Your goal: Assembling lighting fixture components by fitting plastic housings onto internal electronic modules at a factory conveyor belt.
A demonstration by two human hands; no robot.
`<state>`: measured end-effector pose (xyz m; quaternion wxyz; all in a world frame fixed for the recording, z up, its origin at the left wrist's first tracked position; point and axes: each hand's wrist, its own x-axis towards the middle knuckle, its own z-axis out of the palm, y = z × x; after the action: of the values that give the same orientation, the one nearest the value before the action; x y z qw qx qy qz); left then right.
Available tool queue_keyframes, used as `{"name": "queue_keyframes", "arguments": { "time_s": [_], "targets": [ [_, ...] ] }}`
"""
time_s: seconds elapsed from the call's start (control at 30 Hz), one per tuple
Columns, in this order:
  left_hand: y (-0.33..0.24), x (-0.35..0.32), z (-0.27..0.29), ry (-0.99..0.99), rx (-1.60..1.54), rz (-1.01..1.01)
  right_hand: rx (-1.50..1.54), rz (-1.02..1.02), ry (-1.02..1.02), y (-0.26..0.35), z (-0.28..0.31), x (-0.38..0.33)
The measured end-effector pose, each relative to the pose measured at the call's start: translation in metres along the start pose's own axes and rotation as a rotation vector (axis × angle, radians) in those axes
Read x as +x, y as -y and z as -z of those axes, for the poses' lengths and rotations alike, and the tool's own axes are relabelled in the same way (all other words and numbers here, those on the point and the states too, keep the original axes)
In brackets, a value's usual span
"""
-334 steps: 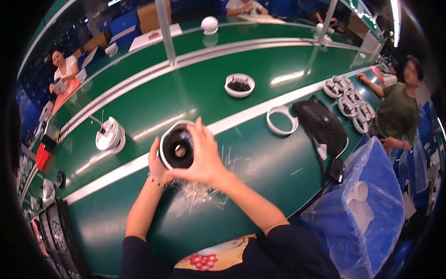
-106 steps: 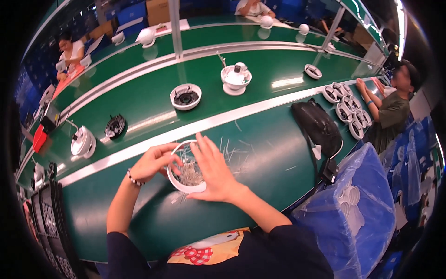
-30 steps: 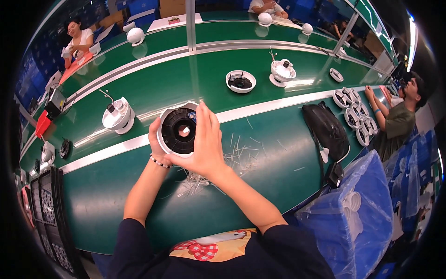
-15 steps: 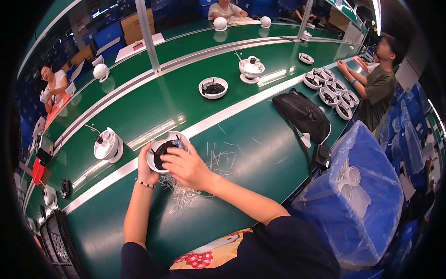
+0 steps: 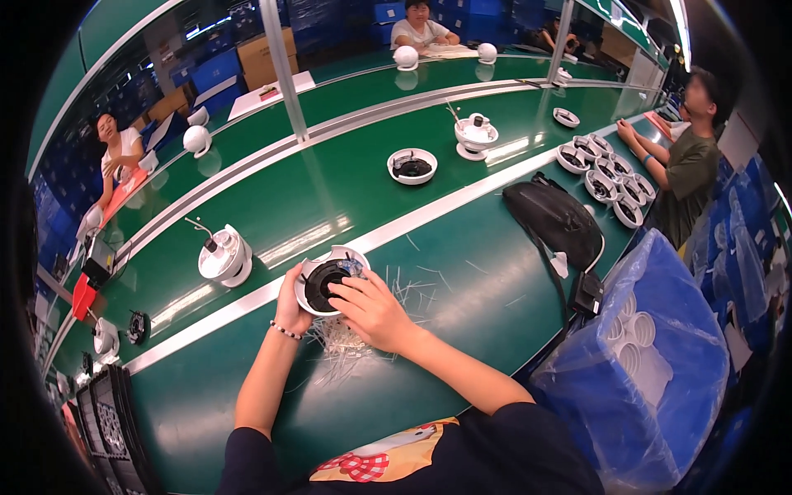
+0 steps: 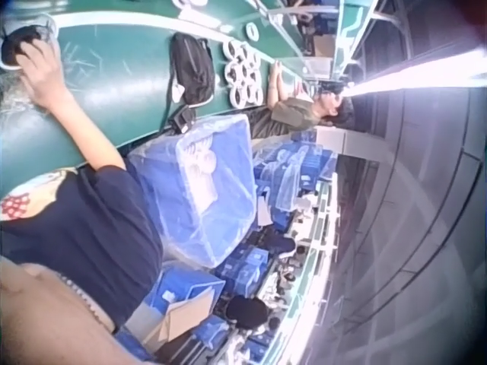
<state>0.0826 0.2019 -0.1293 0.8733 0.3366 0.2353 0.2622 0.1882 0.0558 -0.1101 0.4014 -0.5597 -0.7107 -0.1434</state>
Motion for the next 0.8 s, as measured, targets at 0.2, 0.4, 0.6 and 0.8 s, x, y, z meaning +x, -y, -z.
{"name": "queue_keyframes", "arguments": {
  "time_s": [0.2,0.4,0.6,0.8],
  "targets": [
    [-0.012,-0.016,-0.021,0.203,-0.004,0.175,0.024,0.116,-0.102,-0.004,0.011,0.003],
    [-0.028,-0.012,-0.004,0.175,0.167,0.288,0.083,0.231,-0.035,-0.001,0.011,0.000],
    [-0.009,0.005,-0.009,0.128,0.092,0.235,-0.042,0.107,-0.018,-0.012,0.023,-0.009],
    [-0.012,0.066,-0.001,-0.109,0.196,-0.051,-0.189,-0.254,-0.042,0.017,0.097,-0.065]
  ]
}}
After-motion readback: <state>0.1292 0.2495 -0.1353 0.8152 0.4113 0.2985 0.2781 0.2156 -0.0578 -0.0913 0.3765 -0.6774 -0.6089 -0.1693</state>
